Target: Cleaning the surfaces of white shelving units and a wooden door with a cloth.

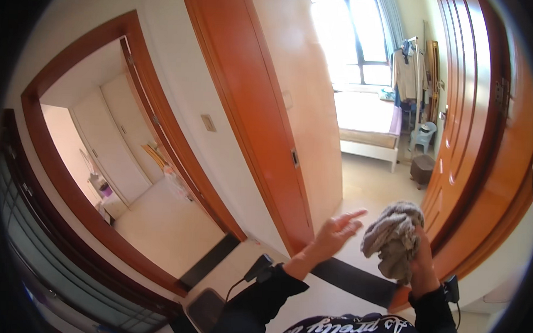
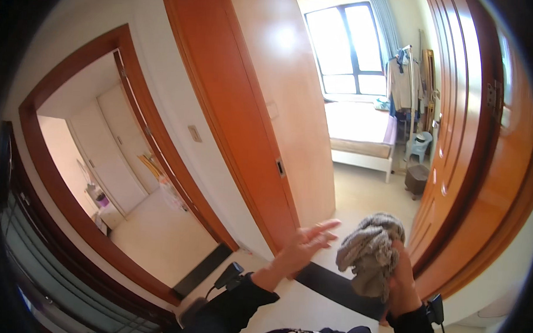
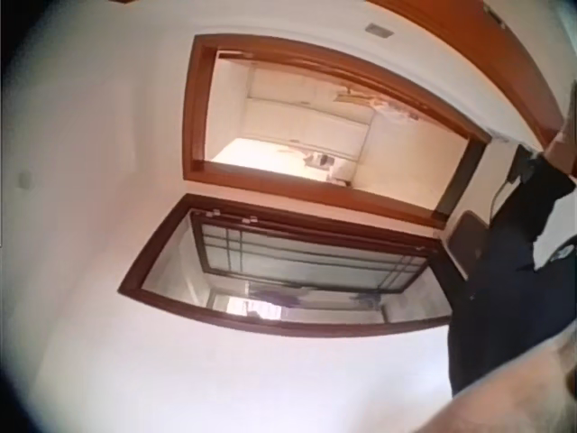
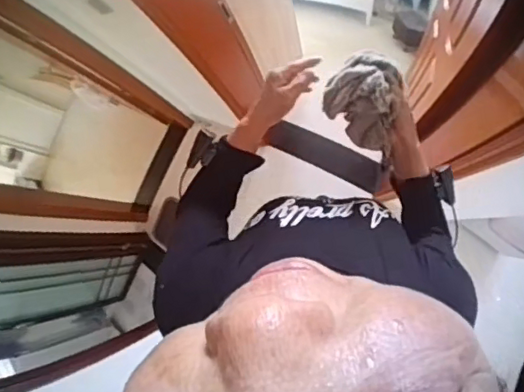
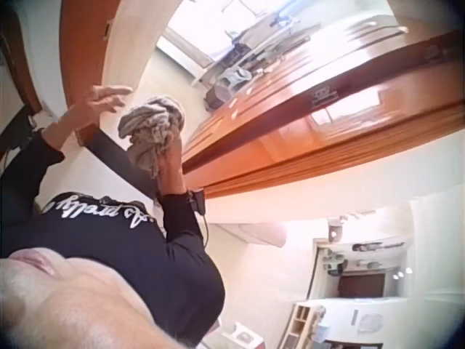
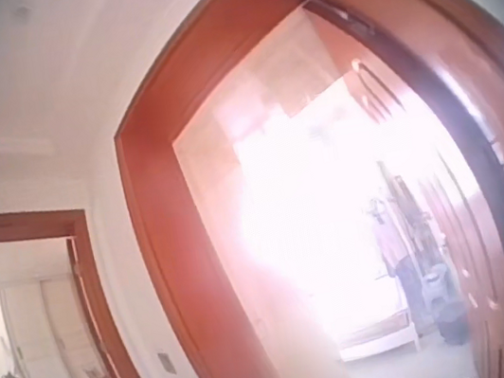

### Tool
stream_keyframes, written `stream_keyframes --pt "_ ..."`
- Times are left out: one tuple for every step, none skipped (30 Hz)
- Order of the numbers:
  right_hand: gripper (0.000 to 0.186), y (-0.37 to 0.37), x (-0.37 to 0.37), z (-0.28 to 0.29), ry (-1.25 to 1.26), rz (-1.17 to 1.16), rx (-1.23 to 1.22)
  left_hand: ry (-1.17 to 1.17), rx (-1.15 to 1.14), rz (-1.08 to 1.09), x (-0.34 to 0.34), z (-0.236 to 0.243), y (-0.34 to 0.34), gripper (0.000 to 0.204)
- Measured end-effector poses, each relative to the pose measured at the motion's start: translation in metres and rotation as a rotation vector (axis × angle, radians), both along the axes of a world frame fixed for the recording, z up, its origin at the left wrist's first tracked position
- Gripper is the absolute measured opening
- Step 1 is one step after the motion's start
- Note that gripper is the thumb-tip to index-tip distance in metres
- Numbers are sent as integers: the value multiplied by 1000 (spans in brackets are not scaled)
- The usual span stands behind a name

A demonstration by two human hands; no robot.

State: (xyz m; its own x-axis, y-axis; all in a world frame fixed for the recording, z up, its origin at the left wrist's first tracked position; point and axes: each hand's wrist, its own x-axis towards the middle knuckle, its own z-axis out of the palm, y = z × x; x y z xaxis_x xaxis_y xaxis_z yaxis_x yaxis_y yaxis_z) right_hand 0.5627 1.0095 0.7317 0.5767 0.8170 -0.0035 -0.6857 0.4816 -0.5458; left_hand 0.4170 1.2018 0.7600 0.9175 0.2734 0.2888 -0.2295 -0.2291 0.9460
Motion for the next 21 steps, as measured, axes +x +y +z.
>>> stream_keyframes --pt "29 23 -5 29 -47 25 21 -32 21 106 -4 7 33 35" --pt "29 42 2 39 -49 36 38 -51 53 246 -7 21 58 35" --pt "29 65 15 45 -118 -5 63 -92 160 370 -8 30 89 36" --pt "30 85 24 54 -185 -41 95 -132 273 498 -15 41 115 38" --pt "30 105 32 65 -189 -30 119 -197 290 561 -18 52 135 39" --pt "30 126 37 78 -260 -73 150 -262 306 626 -19 64 156 41" --pt "31 147 41 86 -320 -112 172 -280 374 702 -19 75 176 44" --pt "31 167 46 95 -313 -98 186 -299 443 772 -17 91 192 47" --pt "33 191 51 102 -380 -144 255 -294 458 788 -16 108 204 47" --pt "35 220 60 103 -444 -193 321 -317 607 937 -10 125 218 50" --pt "35 246 65 102 -433 -175 333 -337 761 1086 -4 140 231 53" --pt "35 273 72 99 -492 -216 293 -326 776 1102 5 149 248 53" --pt "35 307 76 101 -551 -243 271 -351 932 1253 8 163 267 55" --pt "41 335 79 96 -637 -278 253 -374 1084 1393 14 175 283 58" --pt "41 362 77 93 -629 -256 272 -366 1104 1415 21 187 301 58" --pt "44 391 72 87 -726 -305 260 -416 1250 1478 30 193 324 60" --pt "46 420 67 83 -826 -348 260 -470 1406 1547 33 201 340 62" --pt "46 455 70 68 -824 -331 272 -461 1415 1564 44 204 350 62" --pt "49 492 68 51 -946 -392 354 -241 1685 1605 51 206 354 59" --pt "53 514 67 46 -1067 -457 432 5 1936 1613 58 205 359 57" --pt "53 533 72 44 -1067 -439 439 24 1935 1626 62 207 364 57"
